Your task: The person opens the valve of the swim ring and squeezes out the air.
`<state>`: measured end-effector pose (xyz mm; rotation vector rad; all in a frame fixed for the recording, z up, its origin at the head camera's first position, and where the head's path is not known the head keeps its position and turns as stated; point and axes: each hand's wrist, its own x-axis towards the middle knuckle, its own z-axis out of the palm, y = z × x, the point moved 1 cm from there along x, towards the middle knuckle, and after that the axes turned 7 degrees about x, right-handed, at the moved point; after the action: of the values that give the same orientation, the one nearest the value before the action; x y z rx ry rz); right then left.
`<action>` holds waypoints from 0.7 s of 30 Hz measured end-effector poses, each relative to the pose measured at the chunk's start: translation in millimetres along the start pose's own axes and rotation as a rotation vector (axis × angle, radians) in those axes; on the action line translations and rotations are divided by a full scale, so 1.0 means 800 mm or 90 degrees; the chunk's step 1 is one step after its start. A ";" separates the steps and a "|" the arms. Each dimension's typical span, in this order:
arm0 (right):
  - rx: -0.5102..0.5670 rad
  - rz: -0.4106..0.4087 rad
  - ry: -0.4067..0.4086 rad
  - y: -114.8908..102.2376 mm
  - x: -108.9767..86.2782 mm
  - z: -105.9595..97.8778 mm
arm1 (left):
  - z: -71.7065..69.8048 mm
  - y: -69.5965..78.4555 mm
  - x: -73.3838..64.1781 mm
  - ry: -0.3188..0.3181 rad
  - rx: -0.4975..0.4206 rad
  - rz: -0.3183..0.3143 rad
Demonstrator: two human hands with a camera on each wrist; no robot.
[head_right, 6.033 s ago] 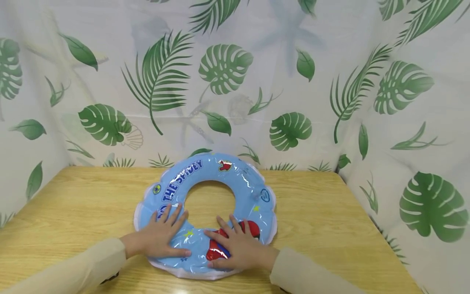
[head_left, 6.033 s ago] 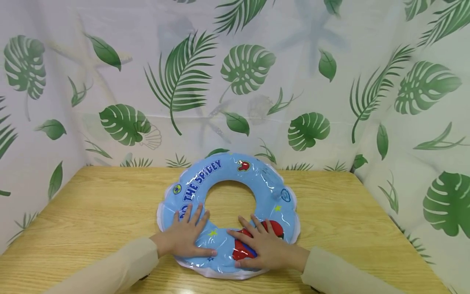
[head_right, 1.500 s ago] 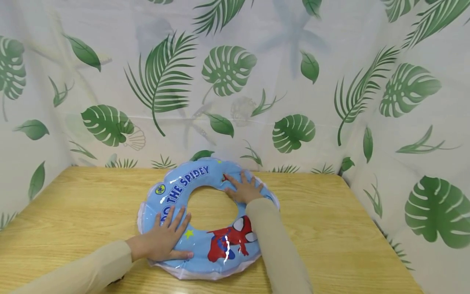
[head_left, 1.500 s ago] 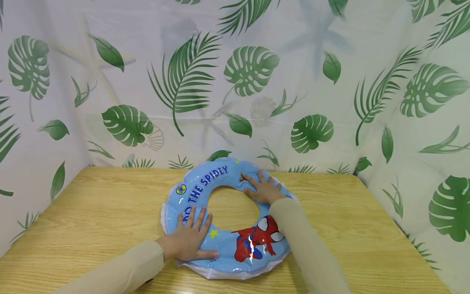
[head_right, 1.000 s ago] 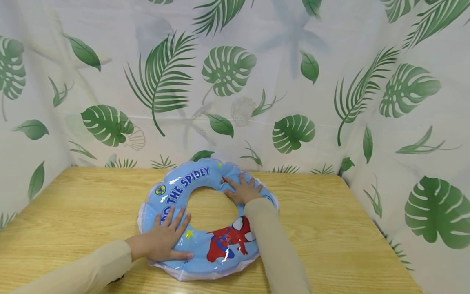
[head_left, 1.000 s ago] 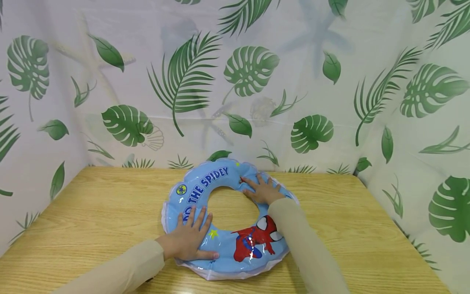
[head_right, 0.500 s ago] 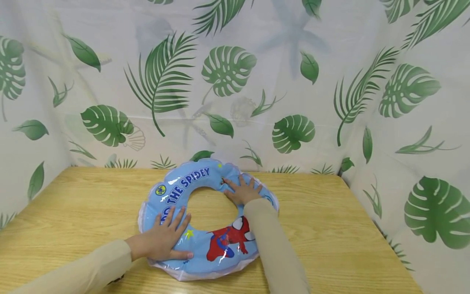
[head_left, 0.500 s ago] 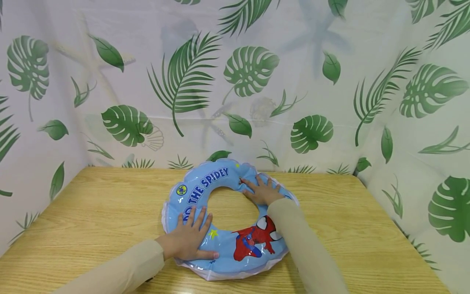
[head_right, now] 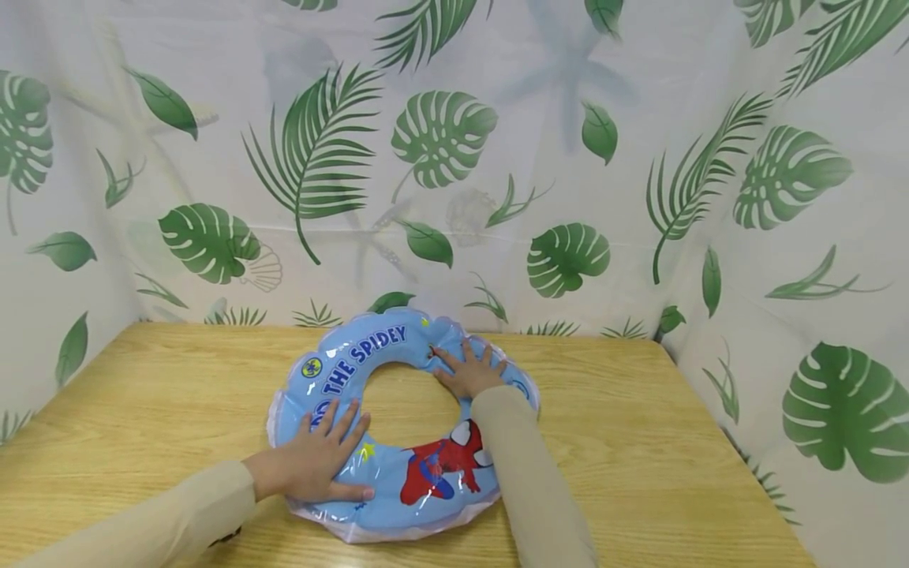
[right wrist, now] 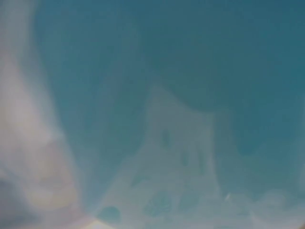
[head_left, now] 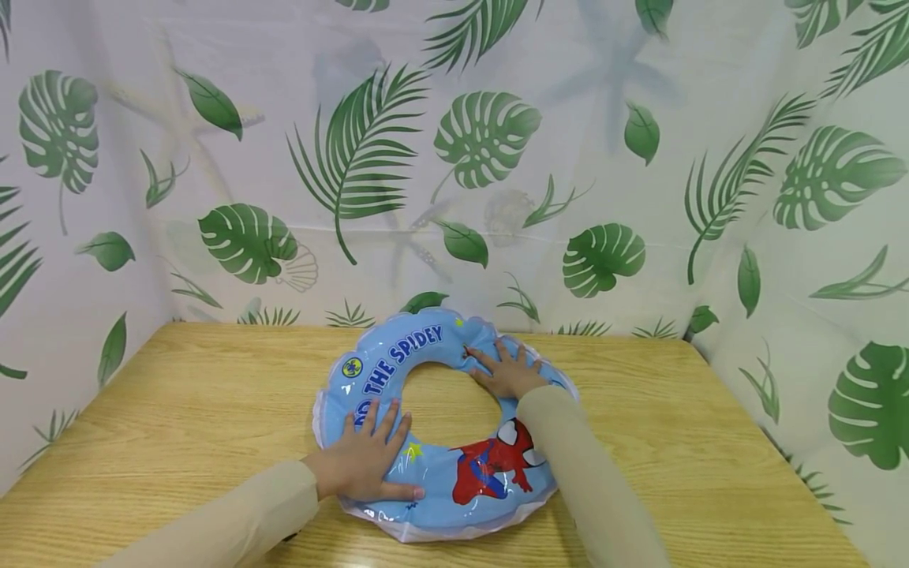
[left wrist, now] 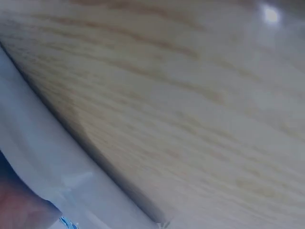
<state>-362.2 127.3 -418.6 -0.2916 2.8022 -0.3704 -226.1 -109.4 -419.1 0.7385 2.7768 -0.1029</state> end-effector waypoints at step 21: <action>0.004 -0.008 -0.002 0.007 0.002 0.006 | -0.048 -0.014 0.006 0.061 -0.005 0.009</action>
<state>-363.3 130.8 -425.2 -0.3085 2.7965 -0.3802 -244.7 -111.6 -383.3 0.7804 2.8595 -0.0559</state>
